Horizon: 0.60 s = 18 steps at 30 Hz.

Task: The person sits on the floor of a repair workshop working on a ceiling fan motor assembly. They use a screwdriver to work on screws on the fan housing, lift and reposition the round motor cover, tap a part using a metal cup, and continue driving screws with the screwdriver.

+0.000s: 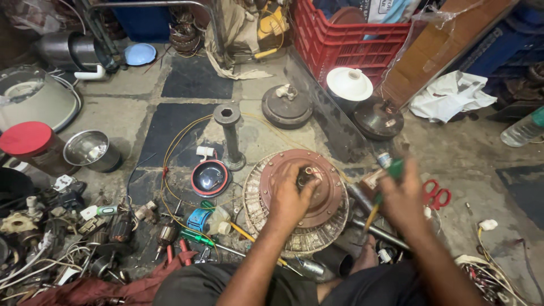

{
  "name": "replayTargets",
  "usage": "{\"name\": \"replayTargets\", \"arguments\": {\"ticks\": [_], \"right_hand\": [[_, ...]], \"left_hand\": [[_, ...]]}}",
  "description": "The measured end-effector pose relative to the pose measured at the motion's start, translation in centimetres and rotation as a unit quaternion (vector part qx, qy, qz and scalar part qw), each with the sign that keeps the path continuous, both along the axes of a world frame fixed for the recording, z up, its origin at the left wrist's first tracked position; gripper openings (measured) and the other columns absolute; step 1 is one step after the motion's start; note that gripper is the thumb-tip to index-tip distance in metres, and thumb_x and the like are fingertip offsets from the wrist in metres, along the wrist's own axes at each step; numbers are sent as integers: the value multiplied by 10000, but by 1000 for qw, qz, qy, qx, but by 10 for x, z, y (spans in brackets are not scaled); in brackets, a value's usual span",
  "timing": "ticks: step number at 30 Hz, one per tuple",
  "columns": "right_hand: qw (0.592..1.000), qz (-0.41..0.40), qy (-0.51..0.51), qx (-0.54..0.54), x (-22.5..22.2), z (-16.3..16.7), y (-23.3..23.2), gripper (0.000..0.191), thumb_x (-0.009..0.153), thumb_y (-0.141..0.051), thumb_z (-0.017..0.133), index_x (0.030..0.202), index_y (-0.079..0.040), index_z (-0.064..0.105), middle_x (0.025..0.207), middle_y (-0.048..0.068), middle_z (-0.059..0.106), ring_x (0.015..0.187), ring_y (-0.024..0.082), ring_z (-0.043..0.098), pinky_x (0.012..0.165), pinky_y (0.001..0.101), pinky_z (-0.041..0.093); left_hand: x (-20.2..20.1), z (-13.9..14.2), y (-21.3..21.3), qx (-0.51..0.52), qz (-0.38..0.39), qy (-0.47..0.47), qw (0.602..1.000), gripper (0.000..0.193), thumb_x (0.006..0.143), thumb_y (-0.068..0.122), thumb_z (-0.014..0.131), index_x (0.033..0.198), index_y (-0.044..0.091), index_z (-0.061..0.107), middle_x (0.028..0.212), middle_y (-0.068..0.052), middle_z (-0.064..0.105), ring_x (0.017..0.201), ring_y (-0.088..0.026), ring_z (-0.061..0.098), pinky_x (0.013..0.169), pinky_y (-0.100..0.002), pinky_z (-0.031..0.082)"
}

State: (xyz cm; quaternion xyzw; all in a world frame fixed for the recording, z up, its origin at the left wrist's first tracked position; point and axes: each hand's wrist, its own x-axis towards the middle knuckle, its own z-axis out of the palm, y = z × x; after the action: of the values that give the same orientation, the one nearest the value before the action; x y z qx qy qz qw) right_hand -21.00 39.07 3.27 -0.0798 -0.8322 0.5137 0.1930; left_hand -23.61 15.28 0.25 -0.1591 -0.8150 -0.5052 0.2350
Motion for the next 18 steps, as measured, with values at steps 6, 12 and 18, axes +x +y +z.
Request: {"name": "replayTargets", "arguments": {"ticks": [6,12,18], "right_hand": [[963,25,-265,-29,20,-57,-43,544,888,-348,744,1381,-192,576,837,77,675,482,162,534,435,341,440],[957,14,-272,-103,16,-62,-57,575,866,-310,746,1414,-212,605,754,88,642,450,133,507,412,316,409],[969,27,-234,-80,7,-77,-47,480,868,-253,761,1332,-171,670,779,62,662,533,124,560,458,316,457]], "left_hand": [[-6,-9,-7,63,-90,-97,989,290,939,57,691,1229,50,673,1062,-190,747,988,-348,735,854,-387,566],[0,-17,15,268,-39,-207,940,260,895,126,674,1141,49,711,988,-129,782,931,-280,798,789,-372,626],[-18,-2,12,-55,110,-127,984,525,677,396,936,833,24,601,881,-154,655,905,-358,626,828,-493,496]]}}
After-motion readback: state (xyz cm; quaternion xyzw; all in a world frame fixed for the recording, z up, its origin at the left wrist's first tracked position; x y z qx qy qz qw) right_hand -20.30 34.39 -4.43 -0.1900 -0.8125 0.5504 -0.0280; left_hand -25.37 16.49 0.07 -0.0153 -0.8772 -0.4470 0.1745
